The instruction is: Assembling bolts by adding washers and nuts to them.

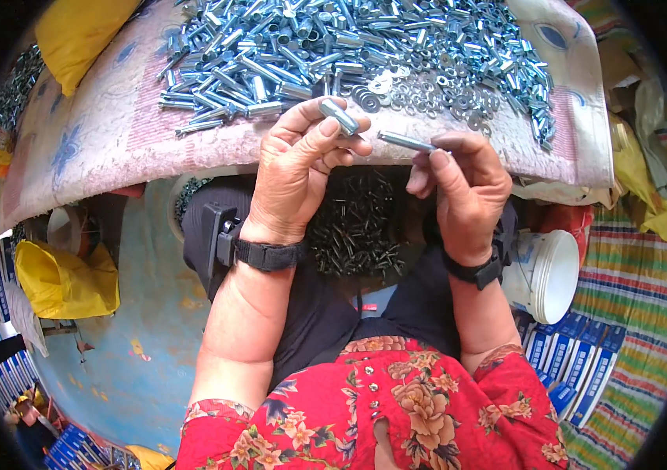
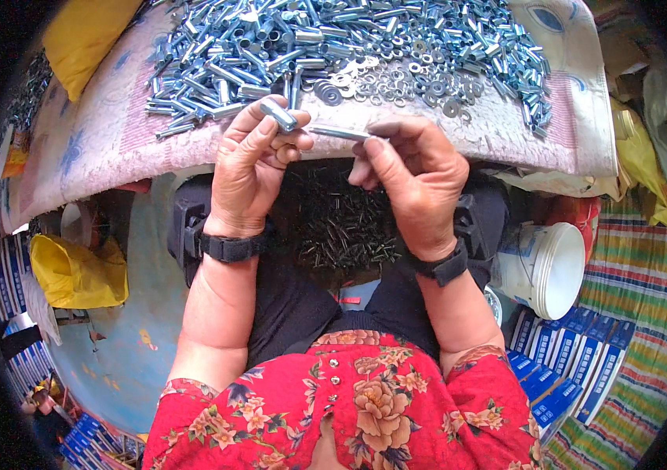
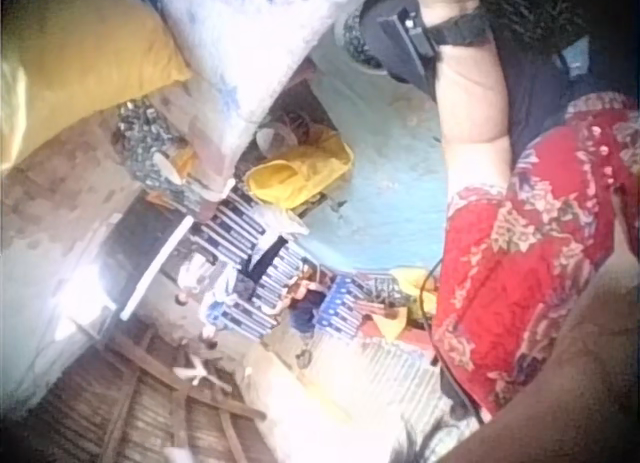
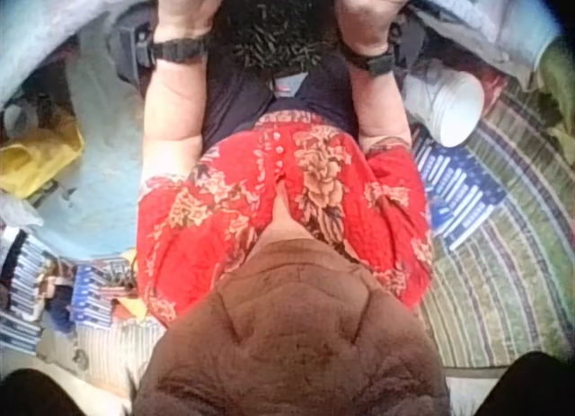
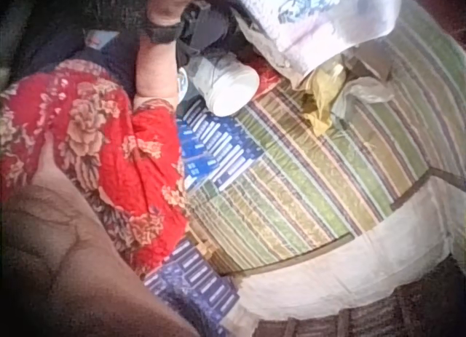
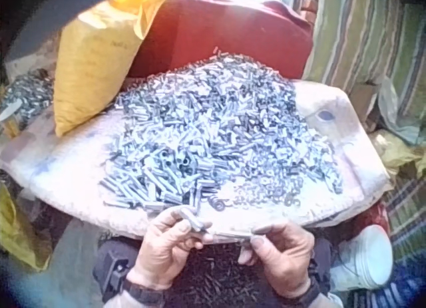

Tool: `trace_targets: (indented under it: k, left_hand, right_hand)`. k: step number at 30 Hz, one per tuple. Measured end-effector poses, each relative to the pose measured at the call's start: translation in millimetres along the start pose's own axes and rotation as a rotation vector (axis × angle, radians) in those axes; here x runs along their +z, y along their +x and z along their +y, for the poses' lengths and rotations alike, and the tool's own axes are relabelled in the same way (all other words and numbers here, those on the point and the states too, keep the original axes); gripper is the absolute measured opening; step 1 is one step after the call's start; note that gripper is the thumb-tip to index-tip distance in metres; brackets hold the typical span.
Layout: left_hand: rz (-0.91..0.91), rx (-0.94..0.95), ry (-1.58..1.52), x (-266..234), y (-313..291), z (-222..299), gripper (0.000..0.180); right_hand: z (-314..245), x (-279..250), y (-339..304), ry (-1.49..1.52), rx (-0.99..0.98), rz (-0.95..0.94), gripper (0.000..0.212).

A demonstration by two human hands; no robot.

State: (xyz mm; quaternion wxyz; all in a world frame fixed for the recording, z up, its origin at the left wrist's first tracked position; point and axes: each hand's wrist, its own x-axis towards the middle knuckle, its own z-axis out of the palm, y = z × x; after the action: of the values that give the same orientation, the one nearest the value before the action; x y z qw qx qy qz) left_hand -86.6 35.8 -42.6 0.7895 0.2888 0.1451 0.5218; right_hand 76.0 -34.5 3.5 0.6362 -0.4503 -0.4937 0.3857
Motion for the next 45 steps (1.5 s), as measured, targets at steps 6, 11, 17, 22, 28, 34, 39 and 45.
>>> trace_targets:
  k: [6, 11, 17, 22, 28, 34, 39, 45]
  left_hand:
    - [-0.03, -0.008, 0.037, 4, -1, -7, 0.024]
    - [-0.061, -0.047, 0.033, 6, -2, -10, 0.024]
    - [-0.069, -0.104, 0.011, 14, -2, -20, 0.024]
    - [-0.063, -0.22, 0.022, 9, -13, -27, 0.021]
    - [-0.122, -0.486, -0.003, 24, -28, -34, 0.024]
    - [-0.177, -0.493, -0.065, 21, -29, -39, 0.028]
    - [-0.103, -0.464, -0.019, 22, -24, -40, 0.026]
    - [-0.028, -0.447, 0.063, 22, -20, -42, 0.027]
  right_hand:
    - [2, 1, -10, -0.029, -0.071, 0.058, 0.013]
    - [1, -4, -9, -0.079, -0.091, 0.104, 0.013]
    - [11, -2, -18, -0.311, -0.19, 0.086, 0.014]
    - [12, -9, -12, -0.59, -0.41, -0.223, 0.021]
    - [0, -35, -15, -0.807, -0.292, -0.162, 0.066]
    - [14, -45, -4, -0.383, 0.053, -0.215, 0.057]
    - [30, -88, 56, -0.905, -0.194, 0.053, 0.013]
    - [48, -108, 80, -1.282, -0.347, -0.149, 0.011]
